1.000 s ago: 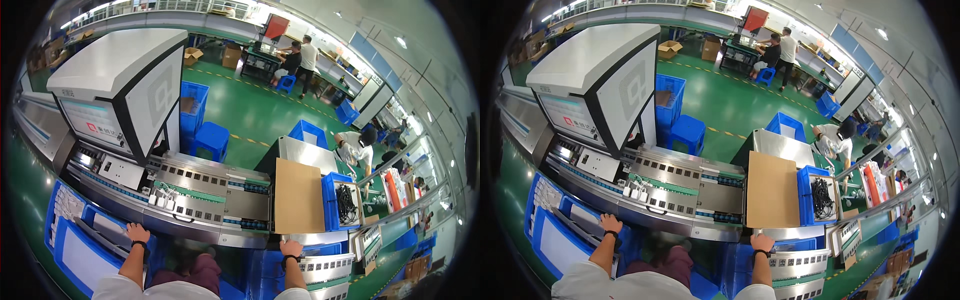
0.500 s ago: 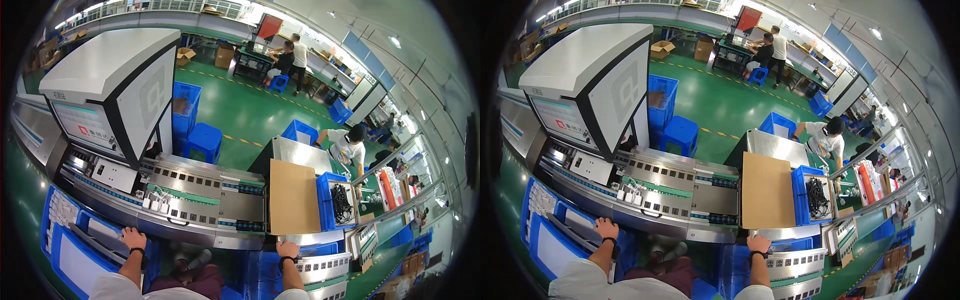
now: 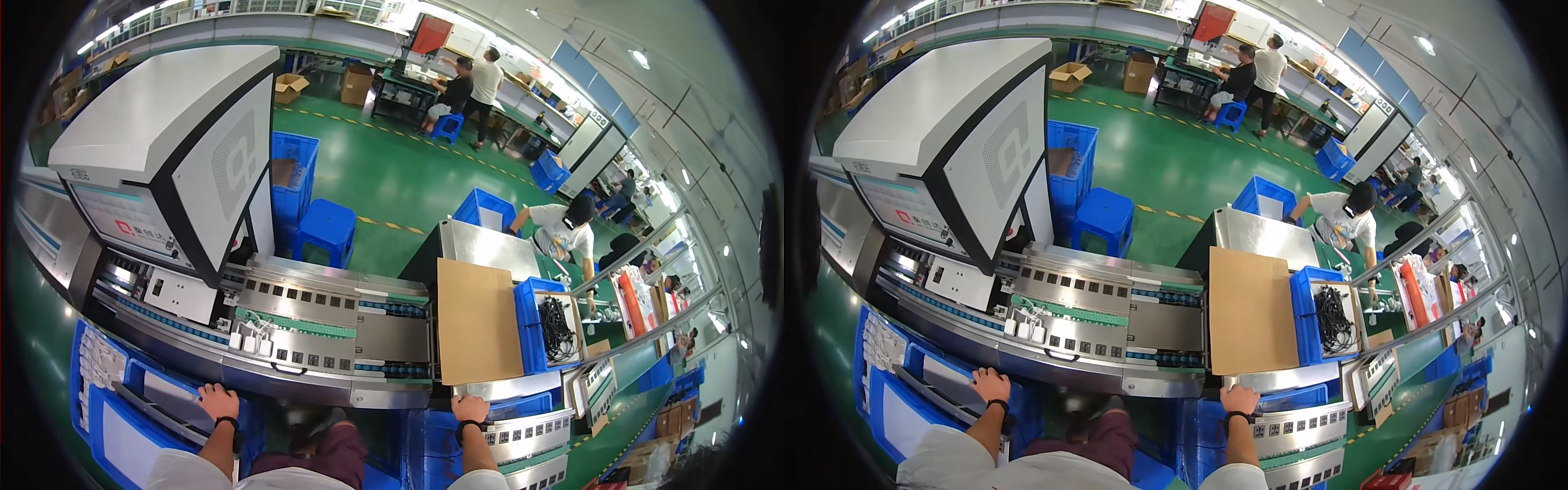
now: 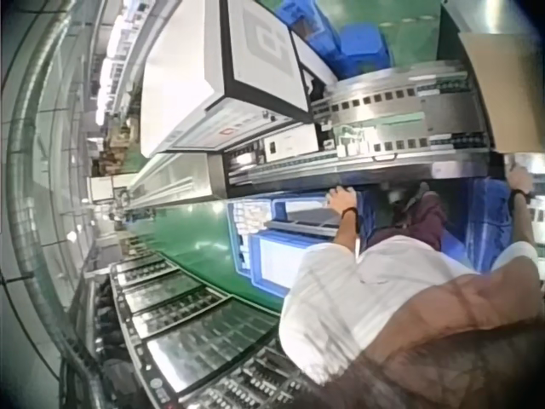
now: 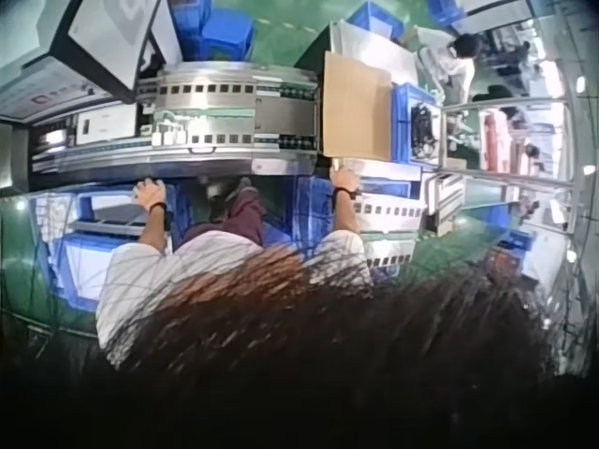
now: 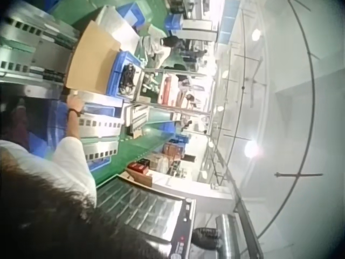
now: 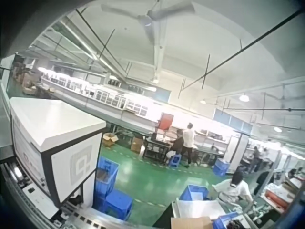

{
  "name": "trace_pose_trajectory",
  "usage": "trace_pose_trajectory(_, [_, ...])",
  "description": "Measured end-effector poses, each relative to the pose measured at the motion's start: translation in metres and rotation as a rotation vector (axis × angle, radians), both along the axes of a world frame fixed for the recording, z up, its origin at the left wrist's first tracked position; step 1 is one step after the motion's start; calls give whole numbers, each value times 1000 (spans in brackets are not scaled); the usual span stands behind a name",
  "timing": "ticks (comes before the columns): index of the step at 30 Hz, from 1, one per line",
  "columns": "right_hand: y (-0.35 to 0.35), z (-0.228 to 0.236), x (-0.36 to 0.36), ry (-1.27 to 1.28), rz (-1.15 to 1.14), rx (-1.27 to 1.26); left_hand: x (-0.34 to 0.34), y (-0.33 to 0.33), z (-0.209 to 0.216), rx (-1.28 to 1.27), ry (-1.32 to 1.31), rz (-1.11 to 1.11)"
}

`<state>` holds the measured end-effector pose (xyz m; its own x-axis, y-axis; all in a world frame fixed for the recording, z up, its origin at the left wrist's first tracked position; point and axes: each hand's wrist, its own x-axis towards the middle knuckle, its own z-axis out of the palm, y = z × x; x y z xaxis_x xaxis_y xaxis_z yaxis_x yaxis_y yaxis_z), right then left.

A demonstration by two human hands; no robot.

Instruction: Handling and moving electronic component trays along a production line in a manufacturing facility.

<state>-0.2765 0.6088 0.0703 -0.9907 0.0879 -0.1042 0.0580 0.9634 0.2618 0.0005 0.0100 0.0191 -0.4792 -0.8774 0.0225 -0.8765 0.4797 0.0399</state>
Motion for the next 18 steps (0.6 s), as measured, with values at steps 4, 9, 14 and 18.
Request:
trace_pose_trajectory(4, [1, -3, 0, -4, -6, 9, -2, 1, 1, -16, -6, -16])
trace_pose_trajectory(9, [1, -3, -1, 3, -3, -7, -3, 3, 6, 32, -14, 7])
trace_pose_trajectory(14, [-3, -2, 0, 38, 18, -9, -2, 1, 10, 25, -38, 5])
trace_pose_trajectory(18, [-3, 4, 4, 6, -5, -1, -5, 4, 15, 51, -50, 8])
